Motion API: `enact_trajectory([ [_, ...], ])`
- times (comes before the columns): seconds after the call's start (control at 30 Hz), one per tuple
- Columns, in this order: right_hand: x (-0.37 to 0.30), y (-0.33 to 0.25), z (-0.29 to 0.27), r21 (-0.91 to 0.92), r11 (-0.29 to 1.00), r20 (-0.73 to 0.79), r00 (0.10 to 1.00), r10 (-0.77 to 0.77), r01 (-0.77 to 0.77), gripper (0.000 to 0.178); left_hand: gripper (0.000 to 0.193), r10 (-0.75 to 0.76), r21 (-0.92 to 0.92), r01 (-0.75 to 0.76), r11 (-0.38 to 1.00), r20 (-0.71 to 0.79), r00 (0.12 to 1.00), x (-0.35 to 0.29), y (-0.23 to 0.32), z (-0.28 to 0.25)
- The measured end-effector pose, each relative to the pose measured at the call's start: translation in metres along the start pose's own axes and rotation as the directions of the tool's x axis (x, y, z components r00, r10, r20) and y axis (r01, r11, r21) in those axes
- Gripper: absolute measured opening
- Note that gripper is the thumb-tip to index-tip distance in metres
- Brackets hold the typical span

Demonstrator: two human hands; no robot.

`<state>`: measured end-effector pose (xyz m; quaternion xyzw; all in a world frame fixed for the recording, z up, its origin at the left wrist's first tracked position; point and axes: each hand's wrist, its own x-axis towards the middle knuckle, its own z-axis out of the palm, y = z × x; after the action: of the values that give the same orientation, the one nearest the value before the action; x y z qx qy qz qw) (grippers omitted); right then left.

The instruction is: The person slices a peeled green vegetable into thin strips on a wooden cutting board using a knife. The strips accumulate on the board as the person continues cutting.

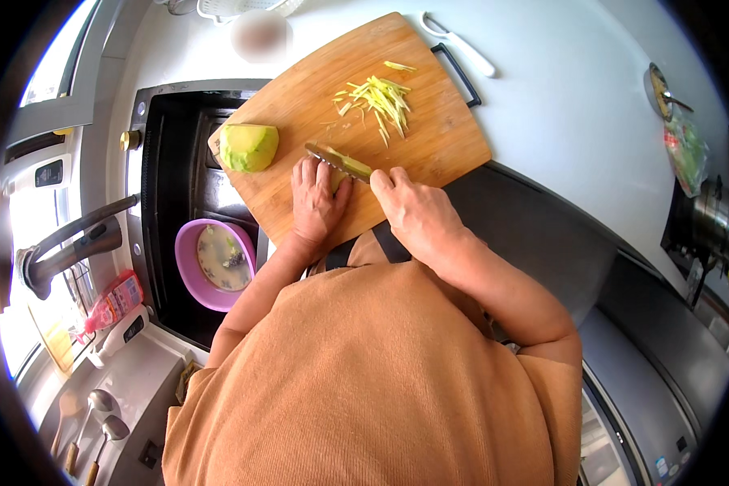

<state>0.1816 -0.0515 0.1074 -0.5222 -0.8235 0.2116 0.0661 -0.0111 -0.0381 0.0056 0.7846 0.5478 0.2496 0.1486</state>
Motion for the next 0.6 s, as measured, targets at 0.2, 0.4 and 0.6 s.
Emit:
enact_trajectory([
  [0.2,0.002,0.002,0.000,-0.239,0.967,-0.112,0.986,-0.122,0.093,0.022,0.042,0.059,0.008,-0.059,0.998,0.004,0.998,-0.002,-0.002,-0.003],
  [0.4,0.002,0.021,-0.004,-0.410,0.904,-0.213,0.951,-0.223,0.120,0.021,0.034,-0.143,-0.158,0.120,0.980,-0.142,0.979,0.001,0.012,-0.025],
  [0.6,0.003,0.036,-0.015,-0.513,0.844,-0.197,0.936,-0.293,0.156,0.019,0.013,0.116,-0.231,-0.125,0.965,-0.049,0.992,0.060,0.046,-0.087],
])
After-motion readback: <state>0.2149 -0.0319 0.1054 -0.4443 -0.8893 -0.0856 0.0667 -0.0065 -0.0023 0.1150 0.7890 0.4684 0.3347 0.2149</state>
